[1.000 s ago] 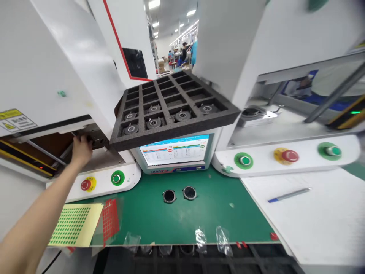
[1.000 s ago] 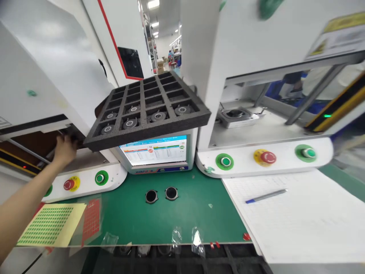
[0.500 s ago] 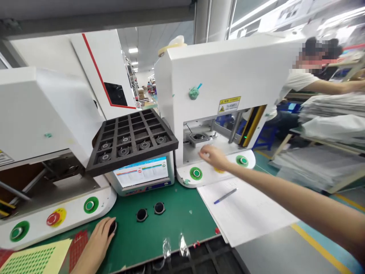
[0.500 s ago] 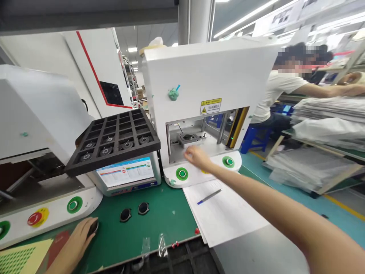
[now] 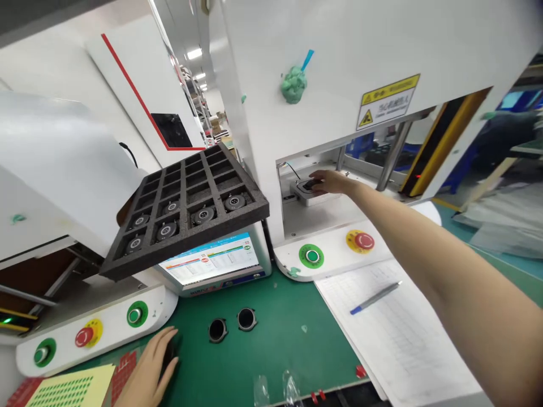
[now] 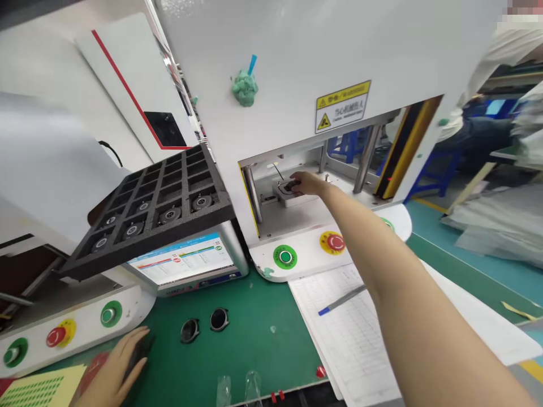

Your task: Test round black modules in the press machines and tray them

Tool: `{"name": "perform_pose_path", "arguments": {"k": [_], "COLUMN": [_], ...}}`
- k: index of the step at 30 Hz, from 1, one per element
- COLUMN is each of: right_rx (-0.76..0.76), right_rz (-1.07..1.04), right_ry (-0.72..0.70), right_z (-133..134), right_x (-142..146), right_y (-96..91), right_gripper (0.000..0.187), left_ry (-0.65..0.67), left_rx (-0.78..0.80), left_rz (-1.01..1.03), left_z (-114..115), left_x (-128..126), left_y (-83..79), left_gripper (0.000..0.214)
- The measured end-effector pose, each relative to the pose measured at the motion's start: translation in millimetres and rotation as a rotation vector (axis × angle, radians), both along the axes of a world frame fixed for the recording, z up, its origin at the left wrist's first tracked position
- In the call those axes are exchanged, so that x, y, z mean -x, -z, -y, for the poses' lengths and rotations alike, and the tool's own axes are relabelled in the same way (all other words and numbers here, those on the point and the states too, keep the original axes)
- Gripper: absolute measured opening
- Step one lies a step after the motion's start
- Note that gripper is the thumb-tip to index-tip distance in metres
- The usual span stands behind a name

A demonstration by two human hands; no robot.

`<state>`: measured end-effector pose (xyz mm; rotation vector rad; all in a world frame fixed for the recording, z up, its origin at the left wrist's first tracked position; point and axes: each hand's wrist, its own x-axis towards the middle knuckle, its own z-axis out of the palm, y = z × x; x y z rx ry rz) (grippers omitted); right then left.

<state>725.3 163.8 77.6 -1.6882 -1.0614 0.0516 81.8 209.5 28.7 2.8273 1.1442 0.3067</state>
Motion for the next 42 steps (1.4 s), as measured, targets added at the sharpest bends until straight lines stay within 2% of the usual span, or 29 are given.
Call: {"name": "perform_pose_path", "arguments": {"k": [4,6,8,11,14,16,18,20,22,26,28,31,33,35,38,42], "right_rx": [0.106,0.114,0.116,0.123,0.164,0.191,0.214,0.253,0.299,0.352,0.353,0.346,0.355,0.382,0.424,0.440], "right_rz": [0.154,0.230,0.296,0.371,0.425,0.444,0.442,0.430,0.422,0.461,0.486,0.500,0.498,0.497,0.515,0.541], "right_ry": [-0.028,-0.021,-0.019,-0.058,-0.241,-0.354,-0.404,-0.432,-0.459,-0.457,-0.467,-0.501,-0.480,-0.430,-0.381,-0.372], "right_z": [1.1,14.4,39.7,93.5,145.2,168.8,183.0,190.4,192.2,176.5,158.2,123.9,102.9,88.0,78.1,77.5], "right_x": [9.0,18.1,35.7,87.2,160.3,204.1,233.0,244.9,245.4,251.7,269.7,309.0,333.6,350.9,361.0,360.2], "right_y": [-17.2,-20.7,-16.3,3.6,35.6,59.4,80.1,93.6,98.3,87.6,81.6,81.1,84.9,89.3,94.1,96.0], "right_gripper": [0.029,0.026,0.025,0.026,0.026,0.025,0.025,0.025,0.024,0.026,0.024,0.022,0.026,0.027,0.022,0.021], "left_ry": [0.071,0.118,0.155,0.187,0.226,0.262,0.295,0.321,0.339,0.322,0.227,-0.059,-0.247,-0.374,-0.498,-0.556], "left_rx": [0.064,0.081,0.106,0.166,0.207,0.214,0.216,0.224,0.235,0.223,0.158,-0.023,-0.128,-0.170,-0.152,-0.079], "left_rz": [-0.011,-0.004,0.003,0.011,0.015,0.013,0.008,0.009,0.025,0.108,0.182,0.312,0.362,0.371,0.356,0.305], "left_z": [7.6,9.2,9.1,6.3,3.3,2.9,3.7,5.4,7.7,9.7,2.8,-27.5,-60.4,-98.6,-155.3,-213.7], "left_x": [-44.5,-65.4,-81.0,-93.3,-97.5,-99.2,-100.5,-100.7,-97.5,-70.2,-43.8,1.5,25.9,41.6,49.9,44.1], "left_y": [-7.0,-7.7,-4.9,2.8,6.6,5.2,3.1,2.7,4.5,5.1,-0.5,-19.2,-37.4,-57.1,-82.6,-101.7], "left_gripper": [0.039,0.040,0.042,0.041,0.034,0.033,0.035,0.033,0.032,0.029,0.030,0.038,0.043,0.044,0.042,0.034]}}
